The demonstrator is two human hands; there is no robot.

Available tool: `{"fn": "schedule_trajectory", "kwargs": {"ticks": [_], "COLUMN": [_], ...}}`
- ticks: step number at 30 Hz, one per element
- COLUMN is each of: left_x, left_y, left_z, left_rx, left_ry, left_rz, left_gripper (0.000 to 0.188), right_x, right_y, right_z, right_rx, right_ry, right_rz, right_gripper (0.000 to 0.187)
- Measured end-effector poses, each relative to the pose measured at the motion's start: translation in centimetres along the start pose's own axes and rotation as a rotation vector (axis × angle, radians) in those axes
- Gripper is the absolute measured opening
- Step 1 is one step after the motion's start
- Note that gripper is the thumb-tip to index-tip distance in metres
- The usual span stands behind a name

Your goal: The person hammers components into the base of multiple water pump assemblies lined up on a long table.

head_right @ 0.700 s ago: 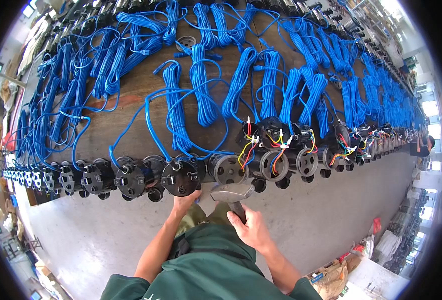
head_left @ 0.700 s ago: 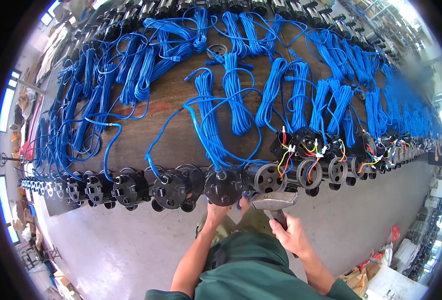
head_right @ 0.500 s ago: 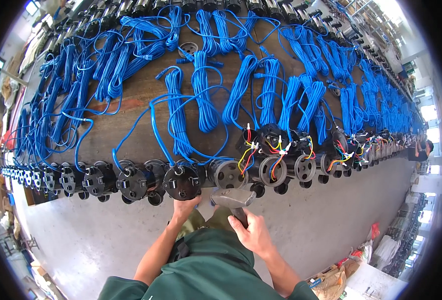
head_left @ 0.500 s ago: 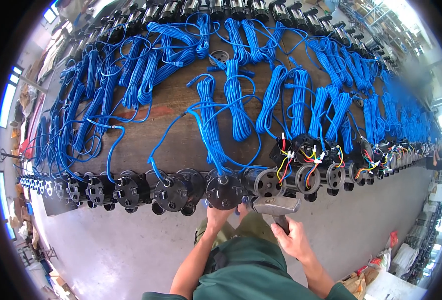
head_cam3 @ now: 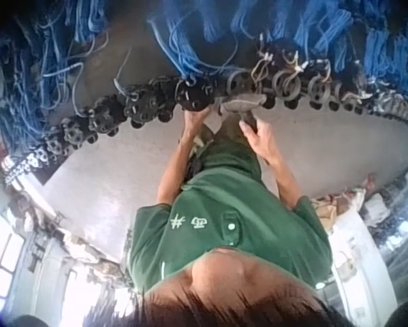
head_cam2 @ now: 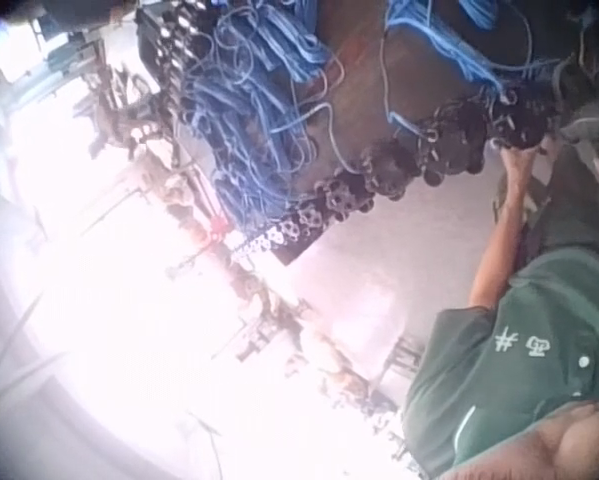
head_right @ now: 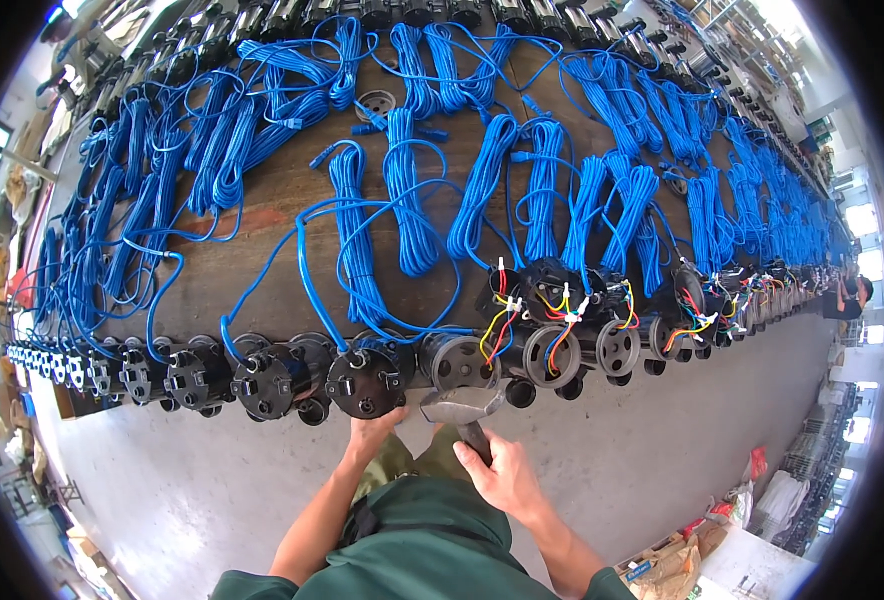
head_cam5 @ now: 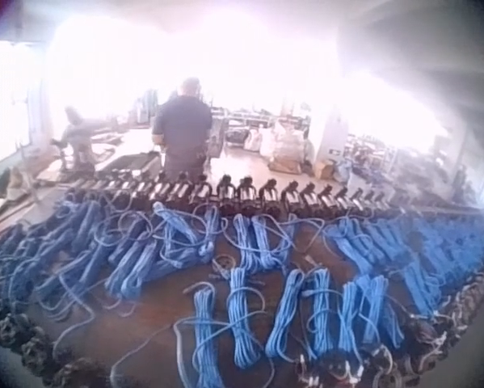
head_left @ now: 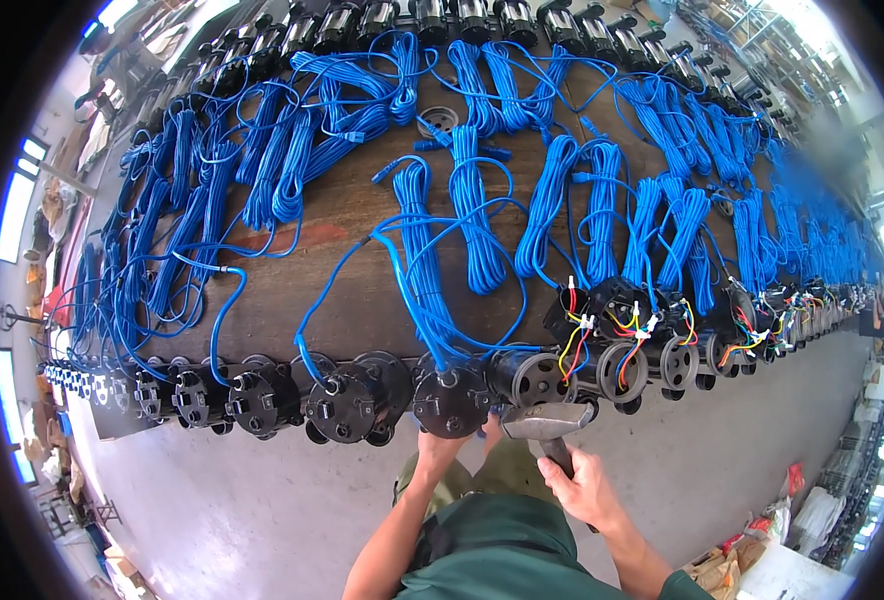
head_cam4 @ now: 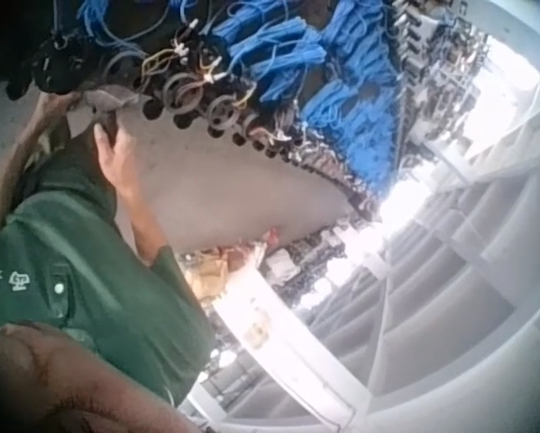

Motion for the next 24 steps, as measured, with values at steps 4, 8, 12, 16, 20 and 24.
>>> {"fn": "schedule_trajectory", "kwargs": {"ticks": [4,8,12,16,20,24], "left_x": [-4.9,-10.0,-13.1,-13.8,-13.7,-12.6], "left_y": [-2.3,-4.5,-4.0,-2.9,-2.7,-2.6], "left_z": [1.3,4.6,2.9,1.8,1.8,1.8], "left_rx": [0.138,0.124,0.036,-0.012,-0.034,-0.069], "left_ry": [-0.041,-0.104,-0.347,-0.292,-0.249,-0.13], "left_rz": [-0.195,0.094,0.704,0.625,0.578,0.572], "left_gripper": [0.077,0.113,0.105,0.094,0.089,0.081], "right_x": [-0.1,3.7,11.4,12.3,10.0,14.4], "right_y": [-0.5,-2.7,-4.5,-2.6,-1.1,-1.5], "right_z": [0.2,0.5,1.4,0.4,-1.2,0.9], "right_rx": [0.003,-0.004,-0.07,-0.058,-0.033,-0.003], "right_ry": [-0.005,-0.037,-0.419,-0.552,-0.458,-0.584], "right_rz": [-0.062,-0.012,0.047,0.352,0.503,0.272], "right_gripper": [0.042,0.039,0.025,0.029,0.032,0.028]}}
Point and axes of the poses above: each hand's wrist, its own z-axis away from the middle knuckle, its own y-axis out of the palm, x = y × z, the point moved 1 cm from there along -z, towards the middle knuckle, and after that the axes turned 7 degrees about -x, right-handed, at the moved point
